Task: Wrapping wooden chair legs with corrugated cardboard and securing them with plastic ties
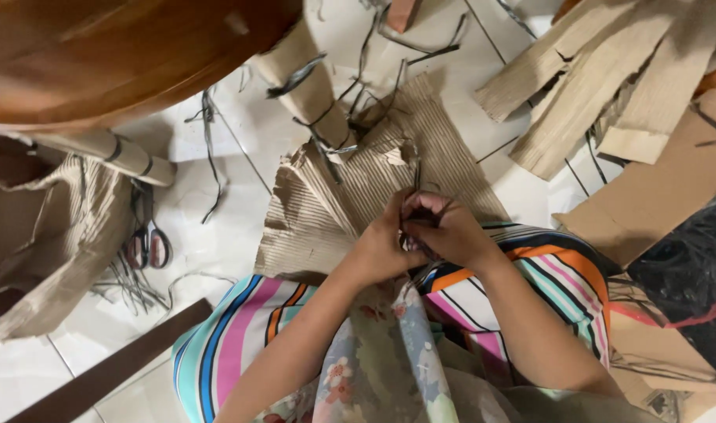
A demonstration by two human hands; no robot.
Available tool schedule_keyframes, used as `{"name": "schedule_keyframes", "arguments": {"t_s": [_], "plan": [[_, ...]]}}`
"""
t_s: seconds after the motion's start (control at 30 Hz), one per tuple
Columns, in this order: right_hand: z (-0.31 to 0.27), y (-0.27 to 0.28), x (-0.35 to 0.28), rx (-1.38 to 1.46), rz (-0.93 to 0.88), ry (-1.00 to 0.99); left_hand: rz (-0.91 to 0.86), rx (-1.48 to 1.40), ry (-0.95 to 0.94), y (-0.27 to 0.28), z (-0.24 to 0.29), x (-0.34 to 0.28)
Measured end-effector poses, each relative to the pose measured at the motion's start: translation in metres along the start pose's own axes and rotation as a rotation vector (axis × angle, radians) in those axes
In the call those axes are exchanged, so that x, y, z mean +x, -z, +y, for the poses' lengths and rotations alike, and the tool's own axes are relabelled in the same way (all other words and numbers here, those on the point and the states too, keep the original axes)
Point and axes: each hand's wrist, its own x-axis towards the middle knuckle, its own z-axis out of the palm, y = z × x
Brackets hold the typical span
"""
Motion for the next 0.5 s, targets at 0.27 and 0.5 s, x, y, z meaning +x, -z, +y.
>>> {"name": "schedule_keyframes", "arguments": {"t_s": [0.27, 0.5], "plan": [[-0.006, 0.052, -0.05, -0.13, 0.052, -0.01, -0.214, -0.181, 0.094, -0.061, -0.018, 0.013], [0.017, 0.115, -0.094, -0.105, 0.15, 0.085, -0.293, -0.066, -0.04, -0.088, 0.041, 0.004]]}}
